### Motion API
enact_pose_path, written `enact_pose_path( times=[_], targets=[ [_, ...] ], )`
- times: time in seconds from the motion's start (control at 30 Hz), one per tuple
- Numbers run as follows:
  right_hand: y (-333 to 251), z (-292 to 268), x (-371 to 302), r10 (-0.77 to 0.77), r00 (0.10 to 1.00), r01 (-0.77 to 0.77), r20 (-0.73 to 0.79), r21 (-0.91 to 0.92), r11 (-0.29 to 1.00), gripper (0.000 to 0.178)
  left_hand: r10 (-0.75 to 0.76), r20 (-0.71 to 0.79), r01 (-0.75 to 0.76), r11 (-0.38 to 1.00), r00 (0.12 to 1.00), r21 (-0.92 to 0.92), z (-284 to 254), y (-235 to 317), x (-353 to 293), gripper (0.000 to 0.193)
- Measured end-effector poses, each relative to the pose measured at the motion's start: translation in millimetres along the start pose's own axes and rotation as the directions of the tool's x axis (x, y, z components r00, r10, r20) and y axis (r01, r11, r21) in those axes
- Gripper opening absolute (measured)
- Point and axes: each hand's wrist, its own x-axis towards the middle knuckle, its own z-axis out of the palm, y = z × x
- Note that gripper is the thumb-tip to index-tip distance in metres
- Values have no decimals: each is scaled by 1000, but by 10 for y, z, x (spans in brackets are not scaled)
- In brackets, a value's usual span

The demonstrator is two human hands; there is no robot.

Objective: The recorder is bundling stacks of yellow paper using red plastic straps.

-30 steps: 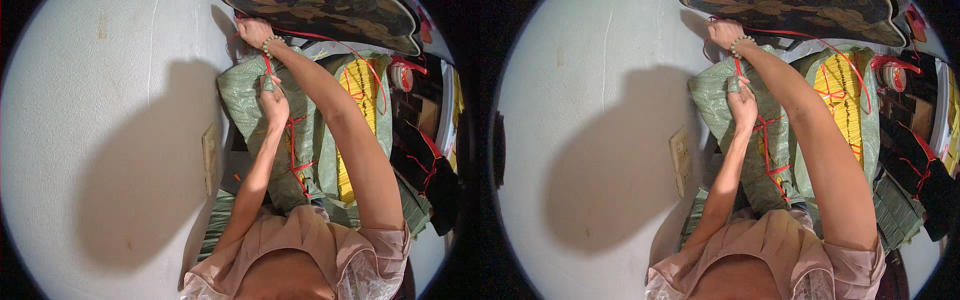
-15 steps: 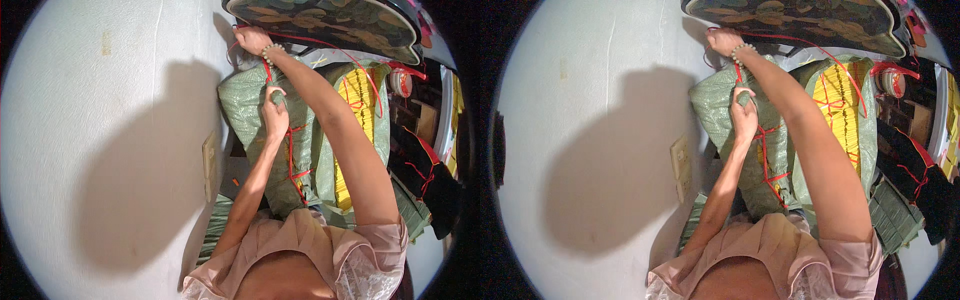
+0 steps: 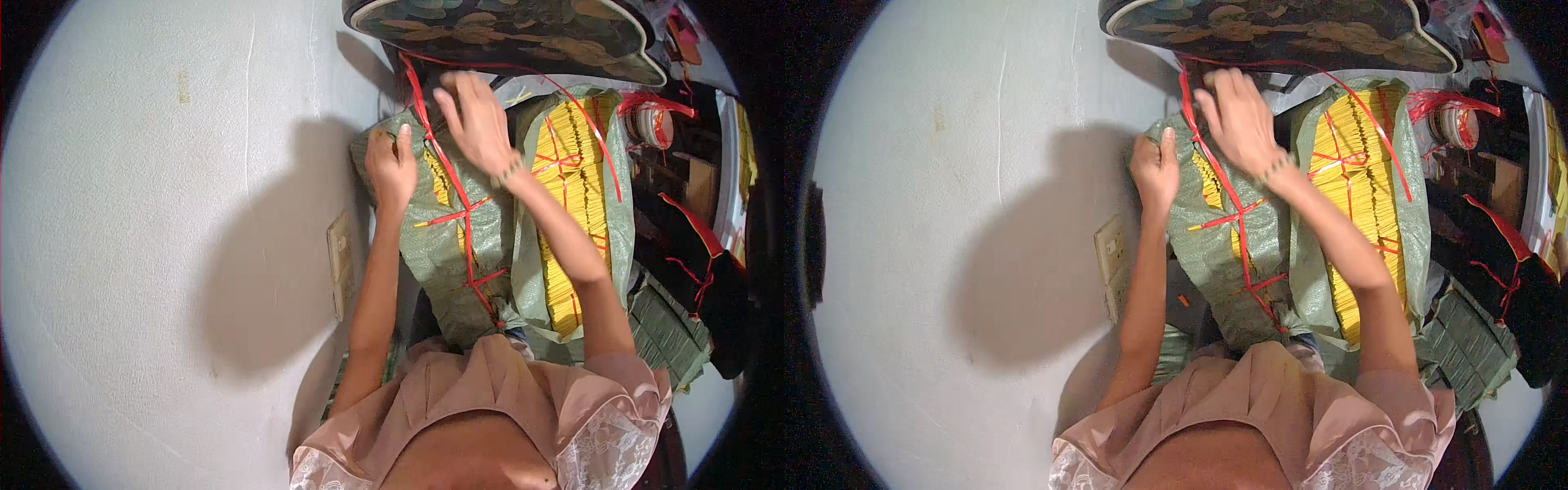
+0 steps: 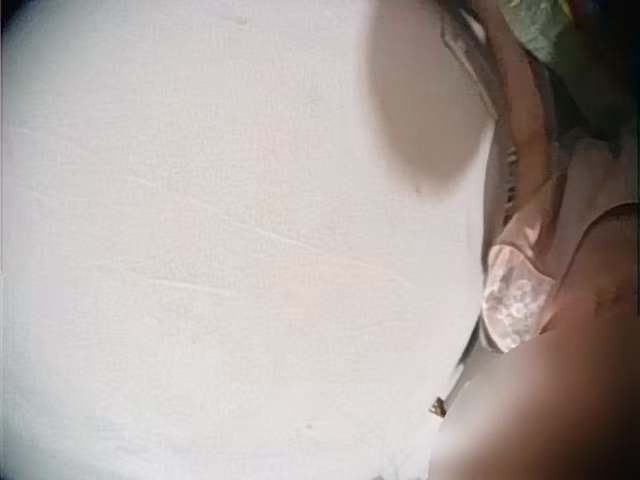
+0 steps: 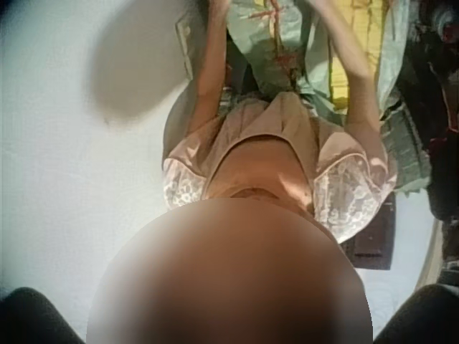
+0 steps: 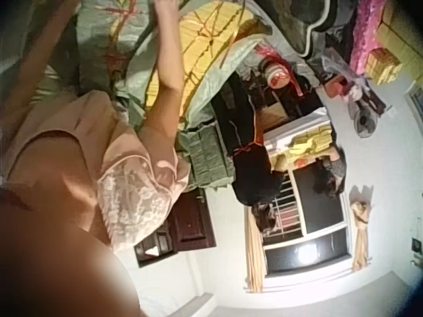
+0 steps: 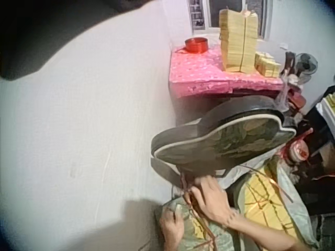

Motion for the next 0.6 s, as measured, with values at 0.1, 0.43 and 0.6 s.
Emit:
enact_pose_path(
  times=[0.1, 0.43, 0.6],
  targets=[
    [-135, -237, -539, 214, 933, -233, 289, 33, 972, 33, -294, 234, 334, 930, 927, -153, 100, 122, 71, 28],
    [23, -78, -822, 189, 937, -222, 293, 83, 972, 16, -370, 145, 365, 637, 917, -679, 330, -25, -237, 34],
    [134, 114, -648, 456, 821, -566, 345, 375, 734, 23, -355, 295, 460, 641, 887, -614, 253, -73, -215, 34]
  ],
)
